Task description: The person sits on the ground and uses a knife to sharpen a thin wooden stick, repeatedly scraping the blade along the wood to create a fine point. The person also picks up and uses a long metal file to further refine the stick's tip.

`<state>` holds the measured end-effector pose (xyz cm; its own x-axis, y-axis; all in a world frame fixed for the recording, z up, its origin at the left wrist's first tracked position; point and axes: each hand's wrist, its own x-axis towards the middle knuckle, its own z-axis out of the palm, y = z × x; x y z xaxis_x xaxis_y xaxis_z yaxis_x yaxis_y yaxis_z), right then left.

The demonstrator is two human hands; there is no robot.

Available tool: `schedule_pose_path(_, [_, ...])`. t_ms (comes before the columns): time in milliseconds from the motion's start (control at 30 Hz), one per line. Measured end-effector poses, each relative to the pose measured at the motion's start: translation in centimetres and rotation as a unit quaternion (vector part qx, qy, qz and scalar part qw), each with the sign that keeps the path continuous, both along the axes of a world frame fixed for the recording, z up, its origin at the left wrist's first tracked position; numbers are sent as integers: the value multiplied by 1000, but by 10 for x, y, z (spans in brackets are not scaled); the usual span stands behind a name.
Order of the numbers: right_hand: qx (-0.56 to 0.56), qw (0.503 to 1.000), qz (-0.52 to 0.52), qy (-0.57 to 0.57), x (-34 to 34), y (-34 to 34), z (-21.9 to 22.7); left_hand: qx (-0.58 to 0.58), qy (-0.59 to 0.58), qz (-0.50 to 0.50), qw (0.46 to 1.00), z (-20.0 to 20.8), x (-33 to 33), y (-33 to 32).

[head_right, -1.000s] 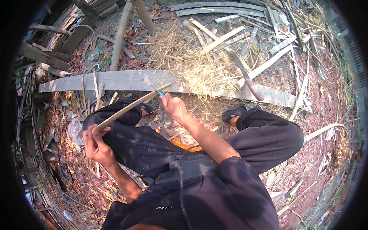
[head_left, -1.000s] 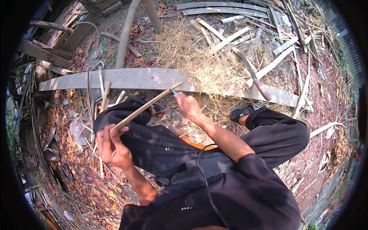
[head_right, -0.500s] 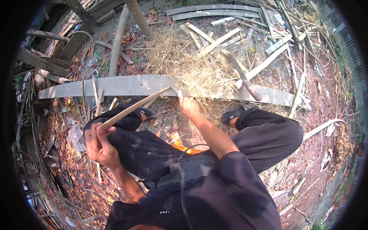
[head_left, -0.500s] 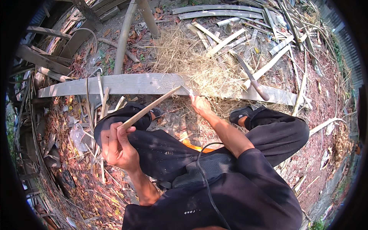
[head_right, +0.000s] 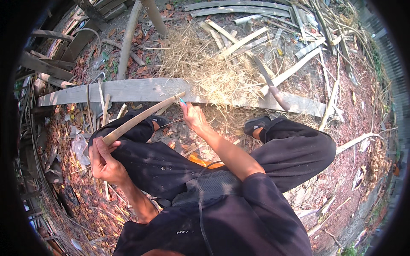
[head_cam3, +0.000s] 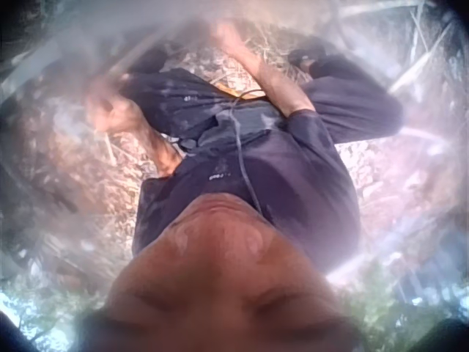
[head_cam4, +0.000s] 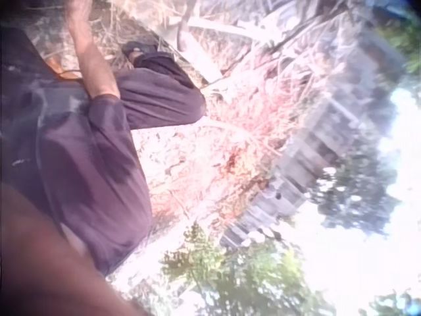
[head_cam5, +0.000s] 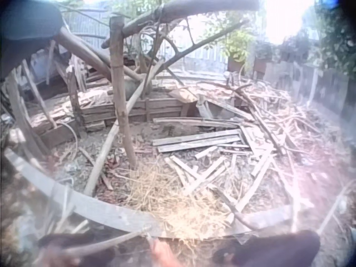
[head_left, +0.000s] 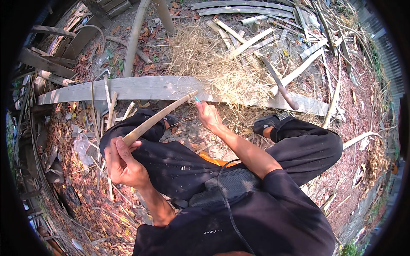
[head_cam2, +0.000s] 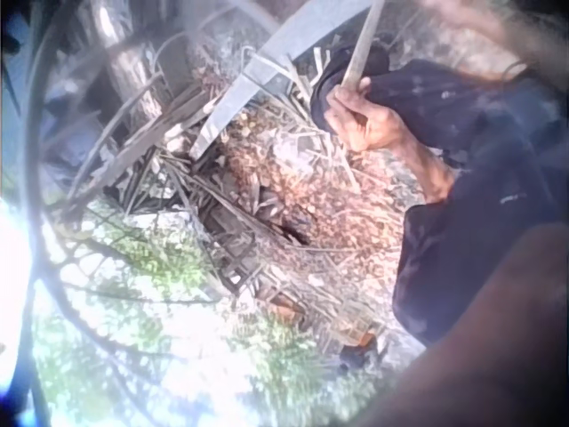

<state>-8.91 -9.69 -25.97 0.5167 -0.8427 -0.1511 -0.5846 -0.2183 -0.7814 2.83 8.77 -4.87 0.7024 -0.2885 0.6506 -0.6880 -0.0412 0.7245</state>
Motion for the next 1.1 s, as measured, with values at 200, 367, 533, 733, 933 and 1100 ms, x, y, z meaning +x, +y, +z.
schedule_pose_path(200, [-123, 987, 10, 102, -30, -24, -59, -9, -38, -53, 998, 7, -15, -11])
schedule_pose_path(367, [-54, 998, 3, -11, -10, 1, 10, -12, -21, -60, 998, 8, -17, -11])
schedule_pose_path(533, [-24, 998, 13, 57, -15, -2, 19, 51, -41, -68, 996, 15, -18, -11])
schedule_pose_path(733, [-77, 996, 50, 6, -1, 35, 104, 19, -52, -53, 997, 19, -20, -20])
schedule_pose_path(933, [-63, 995, 37, 69, -43, 1, 32, 4, -64, -66, 996, 19, -25, -22])
schedule_pose_path(1100, [-60, 994, 85, 10, -20, 39, 114, 32, -82, -63, 994, 17, -24, -21])
